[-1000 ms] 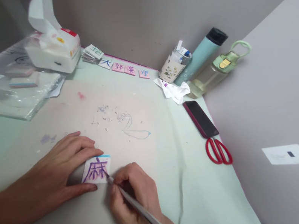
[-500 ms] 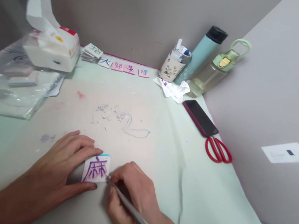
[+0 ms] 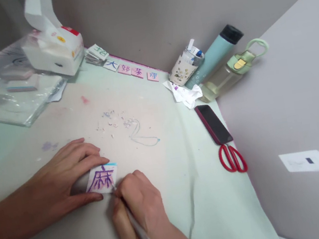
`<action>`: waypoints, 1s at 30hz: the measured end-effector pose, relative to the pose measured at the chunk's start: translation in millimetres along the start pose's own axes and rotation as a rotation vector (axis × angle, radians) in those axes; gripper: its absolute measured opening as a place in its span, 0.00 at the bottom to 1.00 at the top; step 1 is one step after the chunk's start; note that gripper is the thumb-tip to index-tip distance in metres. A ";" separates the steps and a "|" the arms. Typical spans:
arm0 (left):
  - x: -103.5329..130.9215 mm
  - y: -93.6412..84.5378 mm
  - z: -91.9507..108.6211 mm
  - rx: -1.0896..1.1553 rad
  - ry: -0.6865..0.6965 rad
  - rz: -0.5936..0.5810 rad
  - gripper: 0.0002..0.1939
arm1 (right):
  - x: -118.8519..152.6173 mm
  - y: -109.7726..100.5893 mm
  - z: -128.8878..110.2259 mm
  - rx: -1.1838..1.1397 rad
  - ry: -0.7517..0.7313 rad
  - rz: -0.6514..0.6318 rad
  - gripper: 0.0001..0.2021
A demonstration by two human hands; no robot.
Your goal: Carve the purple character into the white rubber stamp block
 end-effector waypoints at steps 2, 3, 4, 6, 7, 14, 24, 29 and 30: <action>0.1 -0.2 -0.5 0.001 -0.004 0.002 0.19 | -0.6 -1.4 -1.2 -0.006 0.002 -0.013 0.07; 0.1 -0.2 -0.7 0.003 -0.003 0.002 0.19 | -1.0 -2.1 -1.7 -0.008 0.008 -0.020 0.08; 0.2 -0.3 -0.9 0.003 -0.001 0.002 0.19 | -1.5 -2.7 -2.5 -0.010 0.013 -0.028 0.08; 0.2 -0.3 -1.2 0.002 0.003 0.001 0.19 | -2.5 -4.3 -4.7 -0.018 0.026 -0.046 0.08; 0.2 -0.4 -1.3 0.000 0.002 0.003 0.18 | -3.1 -5.2 -6.0 -0.022 0.039 -0.056 0.08; -0.3 -1.3 0.5 -0.001 -0.008 0.012 0.16 | -5.0 -6.7 -5.1 -0.052 0.090 -0.068 0.08; 0.6 0.2 -3.3 -0.015 -0.035 0.007 0.18 | 1.1 -3.3 11.1 -0.196 0.250 0.001 0.08; 0.6 -2.9 -0.1 -0.004 -0.071 0.048 0.18 | 5.9 0.1 17.3 -0.267 0.301 0.115 0.08; 0.6 -4.3 1.8 0.018 -0.100 0.065 0.19 | 5.8 0.0 17.7 -0.287 0.302 0.140 0.09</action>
Point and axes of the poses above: each hand's wrist, its own x-axis away from the middle knuckle, its own y-axis out of the palm, z = x × y, the point moved 3 cm from there along -x, towards the middle knuckle, and after that the axes turned 7 degrees about z, right-handed, at the moved point
